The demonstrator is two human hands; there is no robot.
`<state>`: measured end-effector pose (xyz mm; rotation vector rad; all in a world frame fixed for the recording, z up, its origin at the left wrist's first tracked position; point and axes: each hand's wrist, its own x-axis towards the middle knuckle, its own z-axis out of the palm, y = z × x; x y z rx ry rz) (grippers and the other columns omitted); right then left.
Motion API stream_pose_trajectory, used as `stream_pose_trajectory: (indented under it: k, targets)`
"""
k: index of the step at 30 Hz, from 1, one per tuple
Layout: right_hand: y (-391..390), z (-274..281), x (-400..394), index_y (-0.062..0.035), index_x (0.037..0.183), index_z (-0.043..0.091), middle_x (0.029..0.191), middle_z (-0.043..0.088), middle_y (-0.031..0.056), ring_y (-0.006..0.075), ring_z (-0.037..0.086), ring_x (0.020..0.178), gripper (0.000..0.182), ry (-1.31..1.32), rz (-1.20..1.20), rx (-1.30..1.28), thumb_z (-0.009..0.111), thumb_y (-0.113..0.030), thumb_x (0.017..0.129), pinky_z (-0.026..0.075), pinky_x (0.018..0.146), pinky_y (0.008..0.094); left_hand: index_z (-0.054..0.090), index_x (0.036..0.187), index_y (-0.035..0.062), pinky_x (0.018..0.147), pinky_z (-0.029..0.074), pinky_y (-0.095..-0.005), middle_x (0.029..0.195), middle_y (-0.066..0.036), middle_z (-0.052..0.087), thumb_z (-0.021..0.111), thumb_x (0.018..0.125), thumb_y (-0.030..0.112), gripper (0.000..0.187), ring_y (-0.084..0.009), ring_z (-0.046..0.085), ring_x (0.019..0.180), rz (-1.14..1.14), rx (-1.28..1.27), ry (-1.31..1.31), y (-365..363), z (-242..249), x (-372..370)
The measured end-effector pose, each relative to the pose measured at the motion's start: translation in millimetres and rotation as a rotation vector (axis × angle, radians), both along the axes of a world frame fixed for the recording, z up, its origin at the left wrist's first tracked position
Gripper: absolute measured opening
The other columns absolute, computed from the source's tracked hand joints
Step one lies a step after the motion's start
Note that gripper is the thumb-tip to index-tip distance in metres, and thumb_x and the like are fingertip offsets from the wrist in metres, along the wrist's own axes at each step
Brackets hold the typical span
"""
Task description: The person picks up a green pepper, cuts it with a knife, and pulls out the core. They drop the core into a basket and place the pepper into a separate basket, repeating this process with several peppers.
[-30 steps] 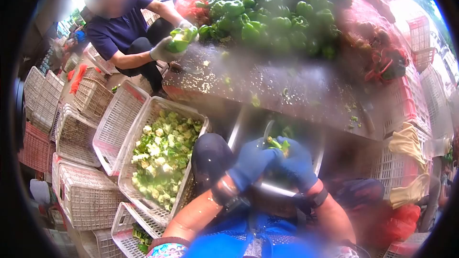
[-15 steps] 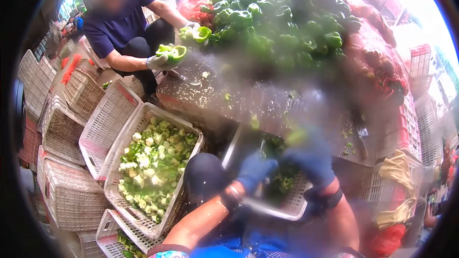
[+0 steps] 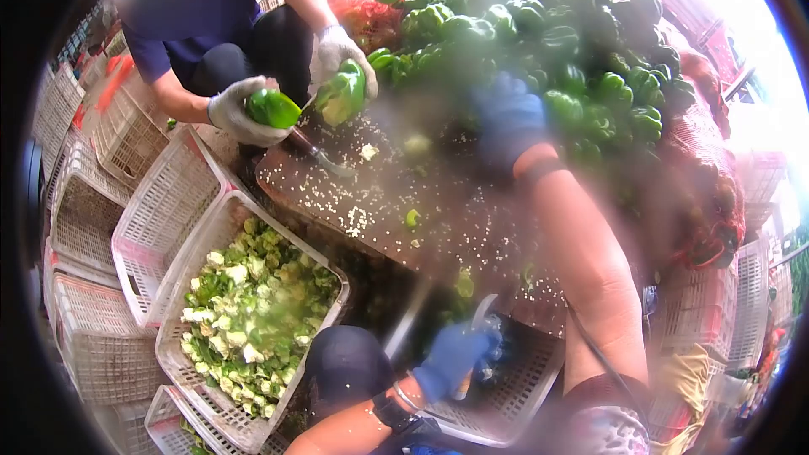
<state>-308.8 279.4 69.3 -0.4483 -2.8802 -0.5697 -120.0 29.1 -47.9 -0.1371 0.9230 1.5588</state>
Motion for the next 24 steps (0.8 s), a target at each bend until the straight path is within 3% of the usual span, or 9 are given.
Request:
stream_pose_trajectory:
  k: [3, 7, 9, 13, 14, 16, 17, 21, 24]
  targets:
    - [-3, 25, 10, -0.0235, 0.136, 0.066, 0.125, 0.062, 0.0196, 0.0407, 0.064, 0.114, 0.068, 0.084, -0.069, -0.231, 0.083, -0.022, 0.071, 0.054, 0.097, 0.0469, 0.07, 0.104, 0.0041, 0.052, 0.052, -0.026, 0.083, -0.004, 0.066, 0.059, 0.099, 0.014, 0.015, -0.0096, 0.06, 0.064, 0.045, 0.019, -0.011, -3, 4, -1]
    - [25, 16, 58, -0.0091, 0.132, 0.068, 0.13, 0.068, 0.0166, 0.0302, 0.066, 0.121, 0.07, 0.538, 0.132, -0.453, 0.089, -0.008, 0.065, 0.053, 0.104, 0.0384, 0.068, 0.108, 0.0029, 0.049, 0.052, -0.0258, 0.084, -0.006, 0.068, 0.058, 0.099, 0.012, 0.017, -0.0109, 0.061, 0.06, 0.194, 0.092, 0.021, -6, 13, -3]
    - [8, 16, 111, 0.0013, 0.128, 0.066, 0.126, 0.07, 0.0088, 0.0222, 0.066, 0.118, 0.066, 0.721, 0.09, -0.858, 0.088, -0.004, 0.066, 0.051, 0.105, 0.0322, 0.067, 0.11, 0.0019, 0.046, 0.052, -0.0257, 0.085, -0.007, 0.068, 0.055, 0.098, 0.009, 0.018, -0.0118, 0.061, 0.056, 0.337, 0.095, 0.095, -9, 21, -4]
    - [-53, 23, 222, -0.0003, 0.147, 0.05, 0.132, 0.064, 0.0131, 0.0281, 0.066, 0.119, 0.072, 0.733, -0.078, -1.963, 0.077, -0.015, 0.082, 0.063, 0.088, 0.0471, 0.064, 0.112, 0.0033, 0.045, 0.052, -0.0274, 0.087, -0.007, 0.069, 0.057, 0.101, 0.014, 0.017, -0.0134, 0.06, 0.052, 0.404, 0.177, 0.309, -14, 11, -7]
    - [-63, -3, 243, -0.0005, 0.151, 0.044, 0.134, 0.062, 0.0144, 0.0304, 0.065, 0.119, 0.077, 0.84, -0.085, -2.017, 0.076, -0.021, 0.083, 0.066, 0.08, 0.052, 0.064, 0.113, 0.0039, 0.045, 0.053, -0.0284, 0.088, -0.007, 0.069, 0.061, 0.102, 0.02, 0.02, -0.0136, 0.06, 0.052, 0.346, 0.181, 0.268, -16, 14, -6]
    - [-85, -35, 284, 0.0012, 0.148, 0.048, 0.135, 0.063, 0.0152, 0.0288, 0.065, 0.12, 0.076, 0.666, -0.041, -1.933, 0.077, -0.023, 0.083, 0.059, 0.097, 0.0462, 0.064, 0.115, 0.0055, 0.048, 0.054, -0.0303, 0.09, -0.006, 0.067, 0.067, 0.102, 0.038, 0.035, -0.0141, 0.06, 0.052, 0.293, 0.218, 0.215, -15, 7, 0]
    - [-106, -42, 294, 0.0018, 0.147, 0.049, 0.135, 0.063, 0.0155, 0.0284, 0.064, 0.12, 0.075, 0.773, -0.039, -2.231, 0.078, -0.025, 0.083, 0.055, 0.102, 0.0437, 0.063, 0.119, 0.0068, 0.05, 0.055, -0.0299, 0.091, -0.004, 0.066, 0.068, 0.101, 0.034, 0.033, -0.0141, 0.061, 0.055, 0.289, 0.3, 0.215, -17, 3, 8]
    - [-141, -55, 340, 0.0019, 0.145, 0.052, 0.135, 0.065, 0.0138, 0.0248, 0.065, 0.12, 0.083, 0.607, -0.195, -2.174, 0.08, -0.024, 0.072, 0.05, 0.107, 0.038, 0.06, 0.127, 0.0081, 0.062, 0.058, -0.029, 0.101, -0.003, 0.065, 0.068, 0.099, 0.025, 0.033, -0.0108, 0.064, 0.075, 0.141, 0.325, 0.173, -42, 11, 15]
    - [-158, -31, 356, 0.0009, 0.143, 0.058, 0.129, 0.068, 0.0132, 0.0216, 0.066, 0.114, 0.068, 0.405, -0.072, -2.04, 0.07, 0.003, 0.076, 0.053, 0.102, 0.0353, 0.06, 0.128, 0.0067, 0.083, 0.058, -0.029, 0.109, -0.005, 0.067, 0.065, 0.101, 0.018, 0.03, -0.0126, 0.067, 0.094, 0.156, 0.345, 0.331, -53, 22, 20]
